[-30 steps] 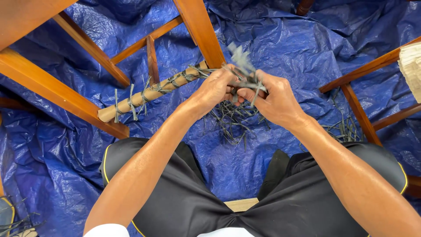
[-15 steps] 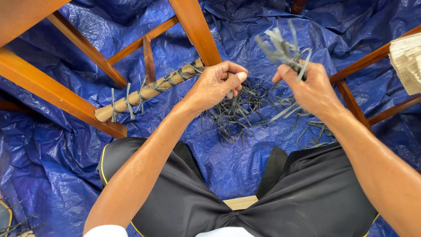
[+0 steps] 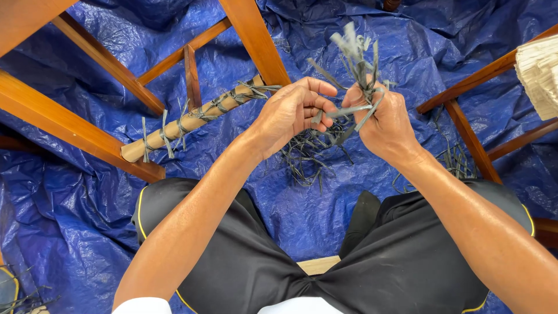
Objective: Gathering and bunching together thin dark strips of material from a blue tarp on the floor.
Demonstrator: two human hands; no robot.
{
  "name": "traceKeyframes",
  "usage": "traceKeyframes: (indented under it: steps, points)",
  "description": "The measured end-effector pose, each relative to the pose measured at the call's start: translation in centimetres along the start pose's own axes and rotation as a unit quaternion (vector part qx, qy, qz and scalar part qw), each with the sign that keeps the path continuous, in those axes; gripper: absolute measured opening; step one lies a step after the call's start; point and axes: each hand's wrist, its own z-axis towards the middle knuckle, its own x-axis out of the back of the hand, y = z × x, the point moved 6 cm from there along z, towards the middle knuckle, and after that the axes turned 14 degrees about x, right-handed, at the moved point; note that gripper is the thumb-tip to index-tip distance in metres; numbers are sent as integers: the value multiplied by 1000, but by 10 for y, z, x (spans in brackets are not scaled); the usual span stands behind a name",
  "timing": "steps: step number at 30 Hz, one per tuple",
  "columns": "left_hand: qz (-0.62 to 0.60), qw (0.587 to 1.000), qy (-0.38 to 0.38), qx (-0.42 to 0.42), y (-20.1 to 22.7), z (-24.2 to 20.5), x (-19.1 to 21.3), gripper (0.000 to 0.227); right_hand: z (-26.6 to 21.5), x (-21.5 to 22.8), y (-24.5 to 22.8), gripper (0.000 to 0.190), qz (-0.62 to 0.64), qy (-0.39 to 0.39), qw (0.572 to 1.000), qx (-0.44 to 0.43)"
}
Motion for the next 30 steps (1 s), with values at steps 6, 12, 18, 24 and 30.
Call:
traceKeyframes:
  steps: [6, 12, 18, 24, 30]
  points:
    - [-40, 998, -38, 11, -12, 10, -8, 20, 10, -7, -24, 15, 79, 27, 993, 84]
    - [-76, 995, -52, -45, -8, 8, -20, 19, 3, -19, 10, 21, 232, 43, 970, -64]
    - [-142, 984, -29, -105, -4, 14, -7, 40, -1, -26, 15, 12, 262, 27, 942, -210]
    - [-74, 980, 74, -169, -5, 19, 6, 34, -3, -25, 11, 24, 265, -18, 938, -221]
    - [132, 953, 132, -239, -7, 8, -12, 27, -5, -27, 9, 31, 113, -111, 977, -143]
